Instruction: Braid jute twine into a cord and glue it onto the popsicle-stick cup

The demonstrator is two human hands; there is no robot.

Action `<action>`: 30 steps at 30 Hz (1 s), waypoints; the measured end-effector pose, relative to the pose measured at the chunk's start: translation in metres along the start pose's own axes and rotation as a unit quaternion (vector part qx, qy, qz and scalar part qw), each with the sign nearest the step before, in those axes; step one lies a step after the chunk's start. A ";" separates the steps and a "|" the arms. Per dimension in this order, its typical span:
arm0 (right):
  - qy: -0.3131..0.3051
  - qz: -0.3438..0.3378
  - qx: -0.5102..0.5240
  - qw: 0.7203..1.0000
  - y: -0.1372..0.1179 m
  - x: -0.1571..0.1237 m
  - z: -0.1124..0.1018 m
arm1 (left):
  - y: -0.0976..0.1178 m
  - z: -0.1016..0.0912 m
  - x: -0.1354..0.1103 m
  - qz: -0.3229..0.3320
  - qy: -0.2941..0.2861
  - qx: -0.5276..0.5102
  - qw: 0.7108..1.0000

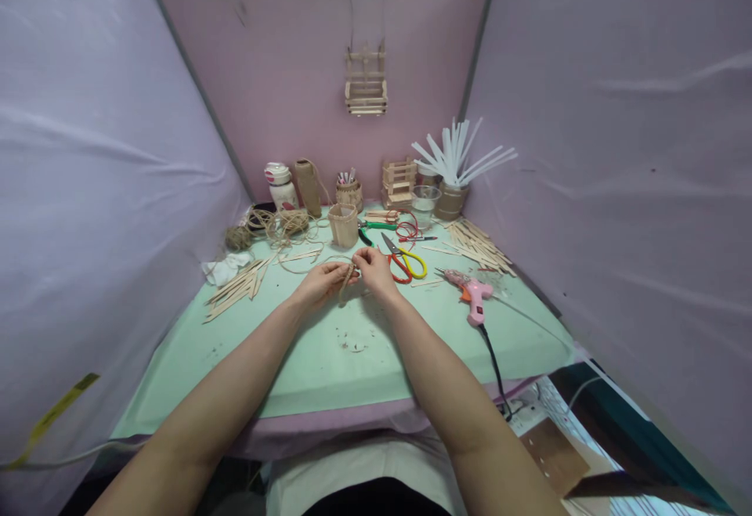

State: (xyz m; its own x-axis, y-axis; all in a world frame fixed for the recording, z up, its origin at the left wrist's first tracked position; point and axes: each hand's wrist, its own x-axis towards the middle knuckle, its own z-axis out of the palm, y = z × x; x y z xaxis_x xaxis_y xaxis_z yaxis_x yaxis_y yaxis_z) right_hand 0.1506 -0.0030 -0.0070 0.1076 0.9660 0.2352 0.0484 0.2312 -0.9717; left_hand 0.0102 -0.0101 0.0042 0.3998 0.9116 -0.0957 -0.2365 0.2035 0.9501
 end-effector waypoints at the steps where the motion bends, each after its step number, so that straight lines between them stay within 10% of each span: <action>1: -0.003 -0.008 -0.010 1.000 0.001 0.000 0.001 | 0.000 0.000 0.000 0.002 0.008 -0.004 1.000; 30: 0.018 0.015 -0.060 0.998 -0.003 -0.008 0.010 | 0.005 0.002 0.001 0.167 0.129 0.312 0.926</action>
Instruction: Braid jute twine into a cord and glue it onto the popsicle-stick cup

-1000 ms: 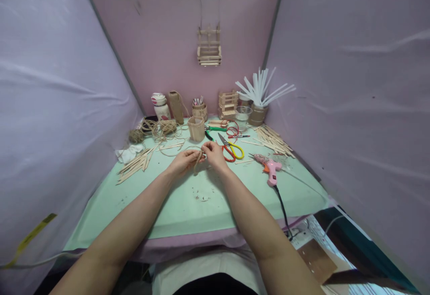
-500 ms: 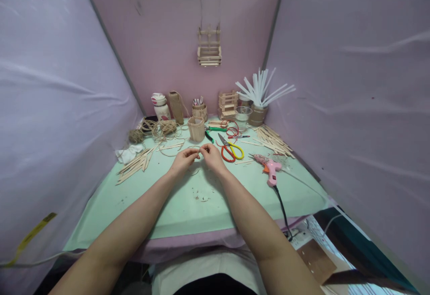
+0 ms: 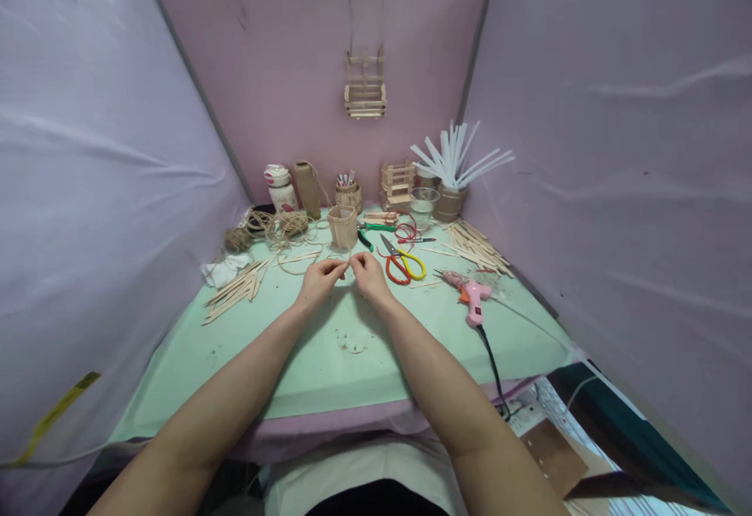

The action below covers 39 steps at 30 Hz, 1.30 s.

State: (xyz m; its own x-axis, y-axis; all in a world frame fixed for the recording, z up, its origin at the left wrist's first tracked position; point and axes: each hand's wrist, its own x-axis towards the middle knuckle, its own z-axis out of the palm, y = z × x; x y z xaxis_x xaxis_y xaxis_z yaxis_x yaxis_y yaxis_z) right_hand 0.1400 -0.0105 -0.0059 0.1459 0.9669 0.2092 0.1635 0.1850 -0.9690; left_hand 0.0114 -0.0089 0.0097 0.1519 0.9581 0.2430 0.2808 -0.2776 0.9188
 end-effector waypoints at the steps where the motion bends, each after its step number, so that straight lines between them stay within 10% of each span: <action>1: 0.000 0.010 0.012 1.000 0.001 0.000 0.000 | 0.000 0.000 0.000 0.006 0.000 0.003 1.000; 23: 0.019 -0.078 0.026 0.996 0.001 0.002 -0.002 | -0.001 0.006 -0.004 -0.080 0.039 -0.109 0.990; 39: -0.022 0.084 0.095 0.992 0.001 0.003 -0.003 | -0.009 0.007 0.000 -0.123 0.002 -0.241 0.963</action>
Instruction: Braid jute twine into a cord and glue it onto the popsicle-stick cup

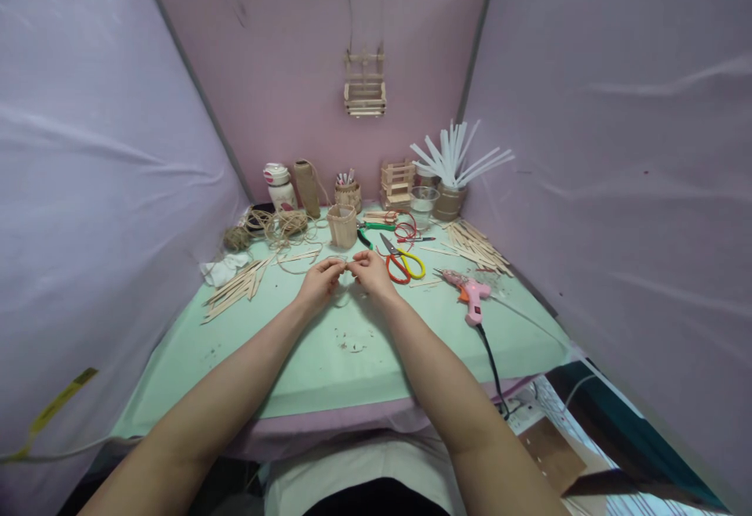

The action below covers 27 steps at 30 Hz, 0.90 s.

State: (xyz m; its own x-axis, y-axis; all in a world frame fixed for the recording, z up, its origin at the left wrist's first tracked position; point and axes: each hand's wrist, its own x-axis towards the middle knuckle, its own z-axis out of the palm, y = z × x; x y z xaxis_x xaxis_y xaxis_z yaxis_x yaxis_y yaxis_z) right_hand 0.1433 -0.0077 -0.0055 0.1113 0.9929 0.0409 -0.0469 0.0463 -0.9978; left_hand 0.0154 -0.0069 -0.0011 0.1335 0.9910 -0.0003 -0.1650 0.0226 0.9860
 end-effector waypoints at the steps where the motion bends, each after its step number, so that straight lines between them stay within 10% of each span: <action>1: -0.004 0.014 0.009 1.000 0.000 0.000 0.000 | 0.000 -0.001 0.001 -0.017 -0.020 -0.023 0.999; 10: 0.034 -0.149 -0.137 0.979 -0.002 -0.003 0.001 | -0.004 -0.001 0.004 0.020 0.039 0.018 0.999; 19: 0.035 -0.152 -0.140 0.978 -0.005 -0.006 0.001 | 0.003 0.000 -0.004 0.134 0.058 0.125 0.981; 27: 0.030 -0.225 -0.184 0.956 -0.002 -0.009 0.004 | 0.000 0.001 0.000 0.031 0.048 0.016 0.998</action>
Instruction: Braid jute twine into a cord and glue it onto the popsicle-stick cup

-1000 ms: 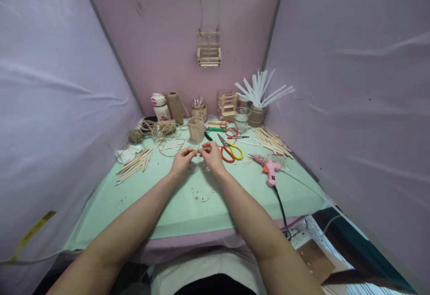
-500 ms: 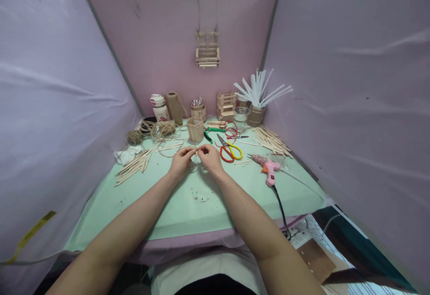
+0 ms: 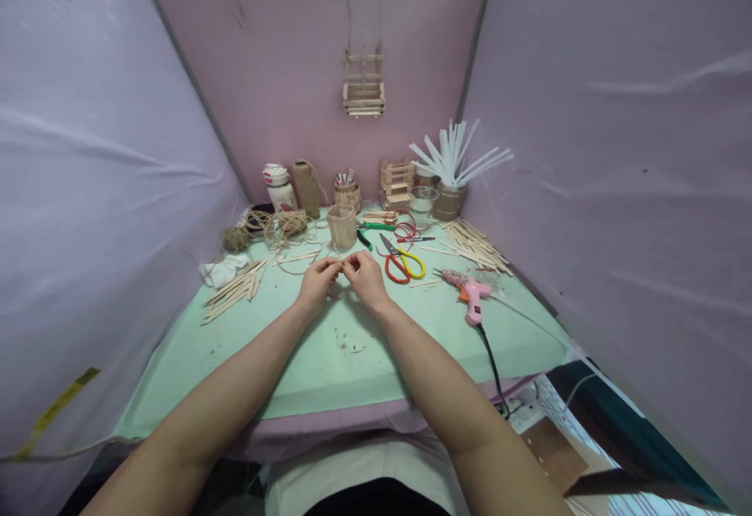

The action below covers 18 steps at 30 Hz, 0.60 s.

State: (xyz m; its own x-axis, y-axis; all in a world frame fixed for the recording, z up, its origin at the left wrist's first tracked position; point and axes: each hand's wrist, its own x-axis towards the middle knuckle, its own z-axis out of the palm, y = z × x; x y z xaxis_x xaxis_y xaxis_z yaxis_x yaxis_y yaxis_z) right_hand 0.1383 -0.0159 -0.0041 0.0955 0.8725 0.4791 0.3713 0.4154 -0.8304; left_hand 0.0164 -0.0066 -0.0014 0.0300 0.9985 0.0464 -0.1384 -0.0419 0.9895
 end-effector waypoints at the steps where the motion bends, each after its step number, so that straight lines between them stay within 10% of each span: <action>1: -0.005 -0.011 0.000 1.000 -0.001 -0.001 0.001 | 0.000 -0.001 0.001 -0.047 -0.018 -0.044 0.998; 5: -0.026 -0.027 0.005 0.999 -0.003 -0.003 0.002 | 0.002 -0.004 0.005 -0.188 -0.087 -0.173 0.963; 18: -0.026 0.053 0.045 0.997 0.005 0.004 -0.002 | -0.001 -0.002 0.002 0.053 -0.057 0.073 0.994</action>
State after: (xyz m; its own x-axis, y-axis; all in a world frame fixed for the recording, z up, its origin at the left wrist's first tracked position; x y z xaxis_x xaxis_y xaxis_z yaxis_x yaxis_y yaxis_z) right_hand 0.1423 -0.0108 -0.0053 0.0815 0.9235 0.3749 0.2765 0.3405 -0.8987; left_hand 0.0146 -0.0044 -0.0030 0.1367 0.9778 0.1591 -0.0028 -0.1603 0.9871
